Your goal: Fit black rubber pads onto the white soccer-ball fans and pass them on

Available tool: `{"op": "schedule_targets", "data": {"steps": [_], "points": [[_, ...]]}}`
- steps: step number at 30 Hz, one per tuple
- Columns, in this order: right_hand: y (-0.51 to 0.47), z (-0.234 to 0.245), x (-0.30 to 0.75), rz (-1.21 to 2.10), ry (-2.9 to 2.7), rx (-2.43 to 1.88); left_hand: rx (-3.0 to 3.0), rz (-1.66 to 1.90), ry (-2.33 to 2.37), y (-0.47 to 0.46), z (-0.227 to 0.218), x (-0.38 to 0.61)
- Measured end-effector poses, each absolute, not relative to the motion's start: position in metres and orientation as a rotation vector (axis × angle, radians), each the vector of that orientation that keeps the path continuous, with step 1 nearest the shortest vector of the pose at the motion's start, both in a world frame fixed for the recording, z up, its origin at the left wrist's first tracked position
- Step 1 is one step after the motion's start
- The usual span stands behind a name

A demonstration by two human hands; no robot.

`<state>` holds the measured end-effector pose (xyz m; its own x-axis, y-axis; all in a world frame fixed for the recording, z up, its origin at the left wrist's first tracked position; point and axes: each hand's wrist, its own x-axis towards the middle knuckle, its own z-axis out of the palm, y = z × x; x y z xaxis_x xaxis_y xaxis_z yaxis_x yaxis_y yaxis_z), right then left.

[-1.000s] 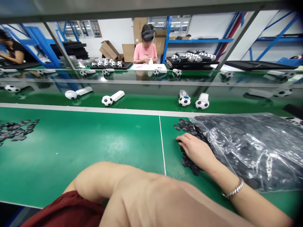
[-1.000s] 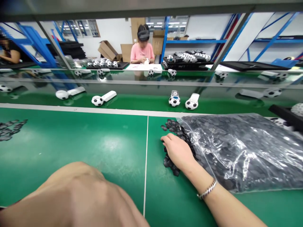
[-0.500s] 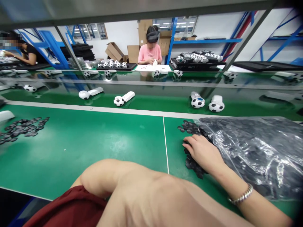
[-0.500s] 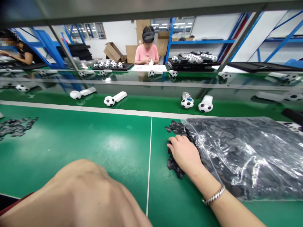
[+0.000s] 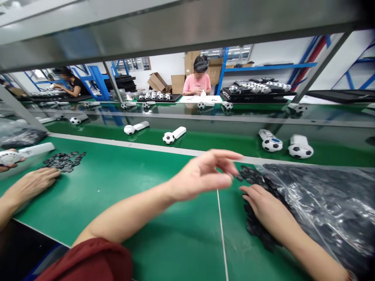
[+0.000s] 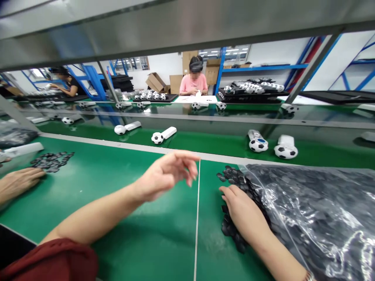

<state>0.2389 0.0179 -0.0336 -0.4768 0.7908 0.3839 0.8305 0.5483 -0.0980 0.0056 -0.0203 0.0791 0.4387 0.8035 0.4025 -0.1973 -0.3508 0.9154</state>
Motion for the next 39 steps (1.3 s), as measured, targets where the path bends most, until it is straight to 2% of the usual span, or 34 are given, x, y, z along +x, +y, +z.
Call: {"op": "schedule_targets", "data": {"steps": [2, 4, 5, 10, 14, 20, 26, 34, 39], "points": [[0.019, -0.035, 0.239, -0.048, -2.432, -1.332, 1.660, 1.272, 0.990, 0.015, 0.061, -0.029], [0.020, -0.036, 0.240, 0.025, -2.430, -1.333, 1.692, 1.250, 1.676, 0.051, 0.045, -0.075], [0.020, -0.037, 0.240, 0.046, -2.422, -1.323, 1.659, 1.225, 1.835, 0.067, 0.039, -0.101], [0.022, -0.037, 0.243, 0.006, -2.351, -1.214, 1.534, 1.046, 2.374, 0.127, 0.024, -0.214], [0.026, -0.036, 0.246, -0.124, -2.316, -1.188, 1.459, 0.808, 2.662, 0.158, 0.018, -0.261], [0.029, -0.042, 0.249, -0.216, -2.295, -1.255, 1.453, 0.521, 2.786, 0.191, 0.011, -0.290], [0.027, -0.039, 0.244, -0.092, -2.261, -1.313, 1.642, 0.240, 2.716, 0.186, 0.020, -0.273], [0.022, -0.023, 0.237, 0.118, -2.164, -1.280, 2.058, -0.103, 2.470, 0.112, 0.070, -0.205], [0.020, -0.015, 0.231, 0.222, -2.131, -1.234, 2.336, -0.386, 2.424, 0.040, 0.072, -0.156]]}}
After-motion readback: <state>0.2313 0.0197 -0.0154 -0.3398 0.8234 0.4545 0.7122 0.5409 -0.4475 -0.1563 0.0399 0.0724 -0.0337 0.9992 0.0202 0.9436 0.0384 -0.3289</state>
